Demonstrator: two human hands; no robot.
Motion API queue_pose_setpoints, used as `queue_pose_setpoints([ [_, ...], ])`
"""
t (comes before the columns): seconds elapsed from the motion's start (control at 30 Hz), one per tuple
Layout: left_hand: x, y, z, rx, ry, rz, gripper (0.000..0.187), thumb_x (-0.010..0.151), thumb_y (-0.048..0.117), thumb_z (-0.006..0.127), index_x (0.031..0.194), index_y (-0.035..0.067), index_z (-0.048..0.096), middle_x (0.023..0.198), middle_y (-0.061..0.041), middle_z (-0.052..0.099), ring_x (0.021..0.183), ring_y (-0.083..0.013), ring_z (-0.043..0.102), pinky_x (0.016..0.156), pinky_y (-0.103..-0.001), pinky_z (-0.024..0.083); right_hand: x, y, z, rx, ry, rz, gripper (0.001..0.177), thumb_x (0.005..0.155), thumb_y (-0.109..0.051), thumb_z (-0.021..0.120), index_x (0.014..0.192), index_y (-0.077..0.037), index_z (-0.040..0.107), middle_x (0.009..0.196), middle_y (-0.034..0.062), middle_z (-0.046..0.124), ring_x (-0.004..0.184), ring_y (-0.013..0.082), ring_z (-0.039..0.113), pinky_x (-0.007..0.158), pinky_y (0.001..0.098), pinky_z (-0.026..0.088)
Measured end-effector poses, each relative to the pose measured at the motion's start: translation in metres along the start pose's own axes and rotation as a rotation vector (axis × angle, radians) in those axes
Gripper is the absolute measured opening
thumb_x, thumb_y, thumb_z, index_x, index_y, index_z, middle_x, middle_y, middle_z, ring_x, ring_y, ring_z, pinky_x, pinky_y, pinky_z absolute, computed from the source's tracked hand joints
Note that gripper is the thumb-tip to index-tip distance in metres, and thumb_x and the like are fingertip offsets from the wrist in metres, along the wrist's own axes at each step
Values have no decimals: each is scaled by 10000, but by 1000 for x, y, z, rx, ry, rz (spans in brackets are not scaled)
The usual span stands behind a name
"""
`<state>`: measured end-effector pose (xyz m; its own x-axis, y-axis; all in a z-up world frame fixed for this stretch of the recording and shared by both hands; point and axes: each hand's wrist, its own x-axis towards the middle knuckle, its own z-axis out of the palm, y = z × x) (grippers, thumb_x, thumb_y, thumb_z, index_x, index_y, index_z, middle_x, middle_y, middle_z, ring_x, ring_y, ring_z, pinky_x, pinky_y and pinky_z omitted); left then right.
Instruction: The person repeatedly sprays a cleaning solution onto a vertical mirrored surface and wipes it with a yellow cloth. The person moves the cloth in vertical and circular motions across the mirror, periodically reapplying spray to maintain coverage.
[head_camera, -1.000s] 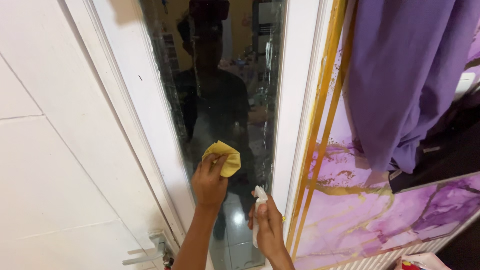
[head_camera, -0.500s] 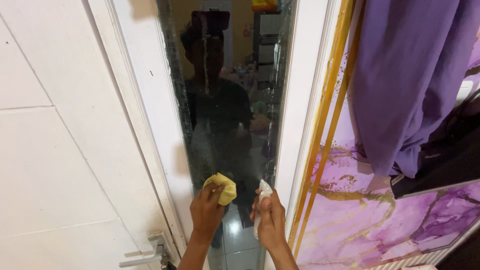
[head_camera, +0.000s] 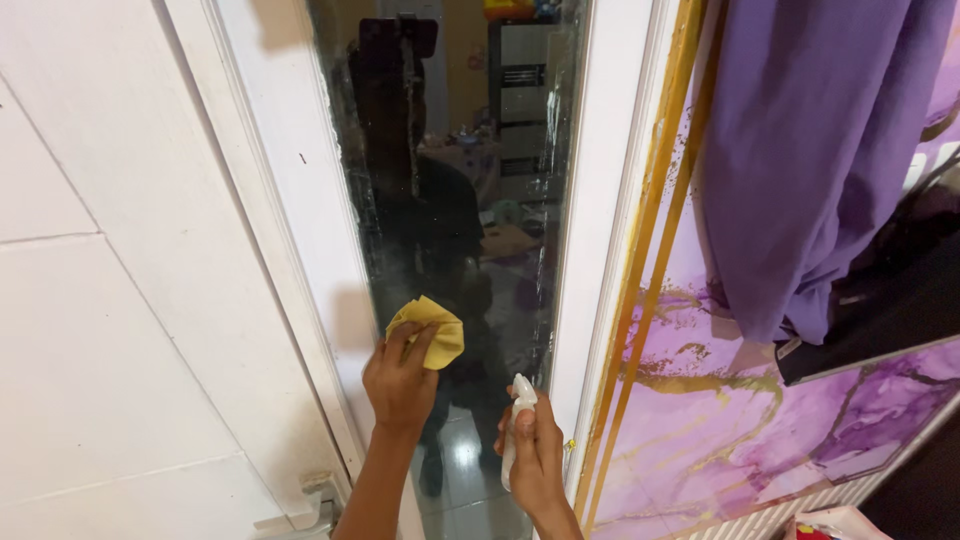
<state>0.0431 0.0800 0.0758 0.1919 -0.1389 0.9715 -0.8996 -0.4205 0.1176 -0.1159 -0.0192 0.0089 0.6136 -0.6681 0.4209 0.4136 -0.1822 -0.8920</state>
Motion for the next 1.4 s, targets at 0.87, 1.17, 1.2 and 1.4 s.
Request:
queue_pose_setpoints([
  [0.87,-26,-28,-12,17,-164,40,512,599,30,740,1101,131,753,1127,-28,690,899,-280,704,769,-380,590,-32,5,28,-61,61,-18,693,997,-624,410,1247,-10,614,756,54,609,613,117,591,532,268,465],
  [1.17,25,-26,-3,57,-48,79,484,756,62,772,1226,167,726,1198,-10,671,907,-253,693,752,-360,589,-33,-15,35,10,68,-41,686,998,-578,436,1372,-15,556,794,41,588,638,111,559,555,268,460],
  [1.2,18,-28,-2,60,-96,75,528,696,70,777,1213,168,732,1188,-27,671,870,-265,689,713,-371,581,-33,-15,34,28,75,-44,679,1000,-566,435,1378,-14,555,804,36,580,648,107,556,564,270,478],
  [1.4,-58,-39,1,5,-380,77,621,577,91,797,1186,189,725,1158,-3,664,733,-261,665,652,-388,578,-32,-10,31,31,98,-51,654,1006,-534,443,1397,-20,543,803,39,585,637,106,547,562,268,486],
])
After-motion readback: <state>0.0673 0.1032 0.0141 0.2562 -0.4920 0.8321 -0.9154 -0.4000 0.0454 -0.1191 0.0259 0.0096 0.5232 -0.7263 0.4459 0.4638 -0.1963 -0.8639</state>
